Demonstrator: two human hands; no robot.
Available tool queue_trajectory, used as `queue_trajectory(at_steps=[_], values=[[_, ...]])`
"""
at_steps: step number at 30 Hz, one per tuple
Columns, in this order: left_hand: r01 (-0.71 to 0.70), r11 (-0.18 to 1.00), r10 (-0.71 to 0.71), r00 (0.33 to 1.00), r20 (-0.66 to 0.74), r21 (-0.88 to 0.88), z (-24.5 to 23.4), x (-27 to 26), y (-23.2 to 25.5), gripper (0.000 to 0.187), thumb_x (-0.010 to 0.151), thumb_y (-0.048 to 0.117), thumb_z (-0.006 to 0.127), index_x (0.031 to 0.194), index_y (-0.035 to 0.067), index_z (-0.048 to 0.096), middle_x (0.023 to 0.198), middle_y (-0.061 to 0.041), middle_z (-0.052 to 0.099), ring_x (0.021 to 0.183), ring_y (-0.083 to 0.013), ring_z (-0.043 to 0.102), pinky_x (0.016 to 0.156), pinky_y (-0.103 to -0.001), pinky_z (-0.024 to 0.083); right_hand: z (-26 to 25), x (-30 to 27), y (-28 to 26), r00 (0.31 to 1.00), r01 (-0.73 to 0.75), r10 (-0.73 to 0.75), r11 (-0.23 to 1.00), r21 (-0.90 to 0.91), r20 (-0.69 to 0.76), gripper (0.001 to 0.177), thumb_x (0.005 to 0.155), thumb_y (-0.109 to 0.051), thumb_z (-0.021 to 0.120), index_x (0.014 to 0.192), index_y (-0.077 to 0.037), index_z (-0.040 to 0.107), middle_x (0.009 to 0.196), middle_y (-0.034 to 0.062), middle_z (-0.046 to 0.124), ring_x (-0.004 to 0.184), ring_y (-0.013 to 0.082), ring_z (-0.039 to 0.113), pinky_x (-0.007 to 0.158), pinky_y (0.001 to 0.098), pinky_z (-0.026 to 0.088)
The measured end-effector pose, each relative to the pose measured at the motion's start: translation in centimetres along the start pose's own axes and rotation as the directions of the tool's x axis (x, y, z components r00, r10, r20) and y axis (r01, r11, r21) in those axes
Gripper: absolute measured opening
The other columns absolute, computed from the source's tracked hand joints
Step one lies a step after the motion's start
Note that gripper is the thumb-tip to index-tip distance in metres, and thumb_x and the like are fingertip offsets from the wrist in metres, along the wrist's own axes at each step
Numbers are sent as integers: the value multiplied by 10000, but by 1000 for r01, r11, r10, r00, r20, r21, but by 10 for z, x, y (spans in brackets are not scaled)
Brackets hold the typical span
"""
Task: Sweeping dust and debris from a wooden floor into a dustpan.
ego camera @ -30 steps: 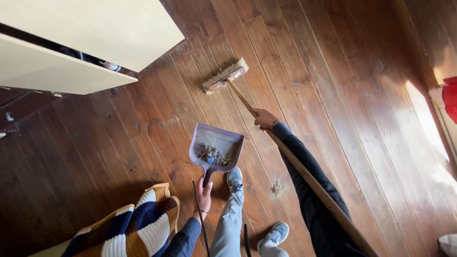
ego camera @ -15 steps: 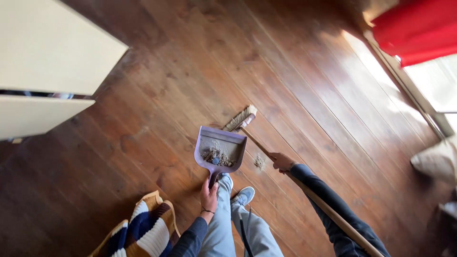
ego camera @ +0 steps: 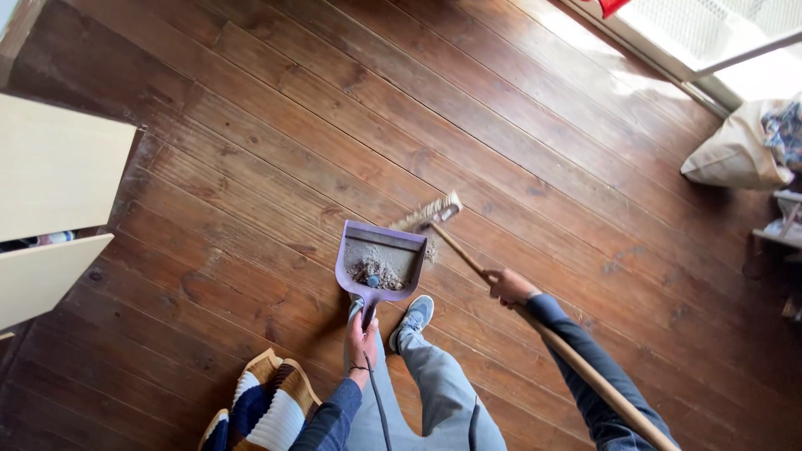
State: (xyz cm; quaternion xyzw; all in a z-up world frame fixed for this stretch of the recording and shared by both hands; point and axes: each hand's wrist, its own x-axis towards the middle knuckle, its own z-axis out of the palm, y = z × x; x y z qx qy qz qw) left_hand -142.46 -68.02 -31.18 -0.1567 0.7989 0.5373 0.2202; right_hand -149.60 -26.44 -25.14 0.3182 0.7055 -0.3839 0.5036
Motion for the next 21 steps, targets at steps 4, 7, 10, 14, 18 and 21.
queue_trajectory(at_steps=[4,7,10,14,18,21], values=[[-83,996,84,996,2,-34,-9,5,7,594,978,278,581,1477,-20,459,1507,-169,539,1344,-292,548,1115,-339,413,-44,22,-17,993,111,-106,986,125,-44,628,883,4,650,1471,-206,591,754,91,637,497,195,503,415,329,415],[-2,1000,2,1000,24,-29,-16,15,-3,547,974,256,576,1456,9,497,1352,-165,658,1164,-282,652,992,-346,493,-84,56,-44,975,166,-124,958,234,-186,488,992,-99,484,1454,-211,597,820,76,666,510,189,494,424,331,424],[-5,1000,6,999,51,-14,-25,27,-18,536,962,232,606,1431,-12,515,1328,-155,665,1134,-262,655,982,-331,501,-120,105,-58,955,159,-80,950,269,-285,595,897,-46,569,1475,-185,575,847,74,702,554,176,540,454,307,452],[-2,994,-10,994,108,112,-50,42,-21,511,957,280,620,1391,16,563,1186,-118,719,951,-228,681,855,-324,540,-120,136,-53,946,186,-40,880,436,-322,573,813,-2,636,1370,-134,636,775,103,625,532,195,500,433,333,418],[-17,967,-23,988,155,253,-70,63,-44,634,946,383,631,1424,-16,516,1323,-189,671,1126,-310,682,944,-369,536,-76,93,-39,944,197,-40,865,461,-328,300,956,-62,447,1141,-47,683,765,119,663,523,210,523,435,340,421],[5,959,-74,970,233,282,-85,74,-20,608,940,347,627,1440,20,516,1290,-158,705,1095,-286,705,923,-357,549,-18,77,0,955,149,29,812,564,-294,298,952,-97,453,1124,-58,693,740,124,650,457,206,470,364,327,360]])
